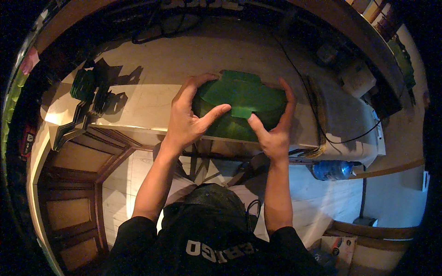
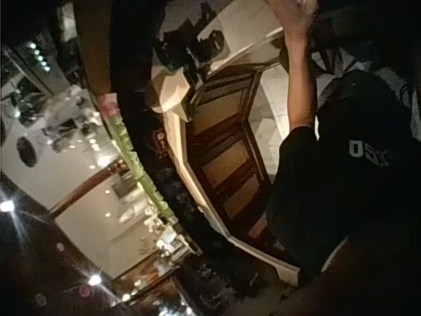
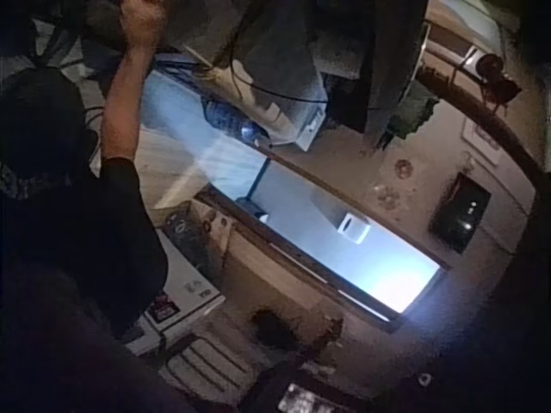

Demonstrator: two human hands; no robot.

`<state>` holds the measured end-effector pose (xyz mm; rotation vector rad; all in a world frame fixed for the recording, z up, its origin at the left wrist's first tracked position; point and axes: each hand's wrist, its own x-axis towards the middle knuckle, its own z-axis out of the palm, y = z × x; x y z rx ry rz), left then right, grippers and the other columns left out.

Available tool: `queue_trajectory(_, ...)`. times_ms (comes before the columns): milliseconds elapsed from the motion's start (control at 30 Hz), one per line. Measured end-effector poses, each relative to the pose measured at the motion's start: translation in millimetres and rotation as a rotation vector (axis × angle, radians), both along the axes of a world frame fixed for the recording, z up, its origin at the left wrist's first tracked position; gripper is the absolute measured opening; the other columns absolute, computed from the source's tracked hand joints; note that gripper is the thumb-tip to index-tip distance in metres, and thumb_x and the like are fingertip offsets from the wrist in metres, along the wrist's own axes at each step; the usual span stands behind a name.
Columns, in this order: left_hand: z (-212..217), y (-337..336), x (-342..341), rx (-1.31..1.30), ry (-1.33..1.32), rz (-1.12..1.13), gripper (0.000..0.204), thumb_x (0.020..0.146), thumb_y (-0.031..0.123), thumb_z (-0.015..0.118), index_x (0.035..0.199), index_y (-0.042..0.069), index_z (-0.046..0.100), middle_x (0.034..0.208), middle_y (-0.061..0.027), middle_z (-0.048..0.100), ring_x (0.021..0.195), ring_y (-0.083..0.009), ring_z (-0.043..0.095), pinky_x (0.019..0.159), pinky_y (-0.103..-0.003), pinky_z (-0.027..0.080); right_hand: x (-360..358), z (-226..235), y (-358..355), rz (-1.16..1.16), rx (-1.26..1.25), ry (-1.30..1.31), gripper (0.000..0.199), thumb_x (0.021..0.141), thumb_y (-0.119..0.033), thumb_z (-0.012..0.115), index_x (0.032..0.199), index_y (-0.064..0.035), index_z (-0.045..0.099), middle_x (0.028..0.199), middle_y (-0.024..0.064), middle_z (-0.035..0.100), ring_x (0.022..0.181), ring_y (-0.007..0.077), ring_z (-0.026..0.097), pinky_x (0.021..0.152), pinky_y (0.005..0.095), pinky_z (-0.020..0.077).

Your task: The person folds and assembles green and tan cardboard food containers by hand on a counter.

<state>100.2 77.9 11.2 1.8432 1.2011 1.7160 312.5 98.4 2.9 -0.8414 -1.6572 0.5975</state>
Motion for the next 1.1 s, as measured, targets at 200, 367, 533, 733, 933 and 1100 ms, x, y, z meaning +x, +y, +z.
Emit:
queue_trajectory(200,1,-2,1,0.042,0.017,0.056,0.053,0.078,0.014,0.086,0.122,0.000,0.060,0.114,-0.0154,0.066,0.107,-0.0258,0.066,0.093,-0.035,0.052,-1,3,-3,0.051,-0.001,0.001,0.097,0.073,-0.006,0.083,0.154,-0.0091,0.029,0.131,0.0121,0.052,0.120,0.0245,0.054,0.104,0.0370,0.0457)
queue_trajectory(367,5,-3,3,0.035,0.028,0.070,0.052,0.078,0.013,0.085,0.122,0.000,0.060,0.116,-0.0156,0.066,0.107,-0.0267,0.067,0.093,-0.035,0.052,-5,3,-4,0.023,-0.067,0.074,0.093,0.075,-0.008,0.085,0.151,-0.0088,0.033,0.131,0.0116,0.051,0.120,0.0239,0.054,0.103,0.0363,0.0456)
queue_trajectory(533,3,-3,1,0.054,0.051,0.082,0.052,0.079,0.013,0.084,0.123,0.000,0.060,0.117,-0.0155,0.066,0.107,-0.0276,0.067,0.092,-0.035,0.052,-8,1,-4,-0.023,-0.071,0.043,0.091,0.073,-0.011,0.087,0.147,-0.0078,0.036,0.134,0.0132,0.048,0.122,0.0266,0.051,0.105,0.0386,0.0426)
queue_trajectory(733,2,-3,2,0.044,0.023,0.055,0.051,0.079,0.010,0.083,0.123,0.001,0.060,0.115,-0.0152,0.066,0.106,-0.0278,0.067,0.091,-0.035,0.053,-8,2,-6,-0.047,-0.066,0.031,0.089,0.071,-0.012,0.088,0.145,-0.0070,0.038,0.135,0.0126,0.047,0.123,0.0262,0.050,0.106,0.0381,0.0414)
queue_trajectory(933,2,-5,-1,0.056,0.047,0.051,0.048,0.079,0.007,0.082,0.120,0.001,0.059,0.116,-0.0150,0.065,0.106,-0.0271,0.066,0.092,-0.035,0.052,-9,0,-7,-0.019,-0.114,0.060,0.086,0.071,-0.009,0.087,0.142,-0.0069,0.039,0.134,0.0124,0.047,0.122,0.0256,0.050,0.105,0.0379,0.0428)
queue_trajectory(1100,-1,-4,1,0.034,0.043,0.007,0.050,0.079,0.006,0.081,0.122,0.001,0.057,0.119,-0.0155,0.063,0.110,-0.0273,0.064,0.094,-0.035,0.051,-3,6,-11,-0.026,-0.097,0.010,0.085,0.071,-0.008,0.086,0.141,-0.0079,0.038,0.132,0.0126,0.049,0.120,0.0255,0.052,0.103,0.0376,0.0449)
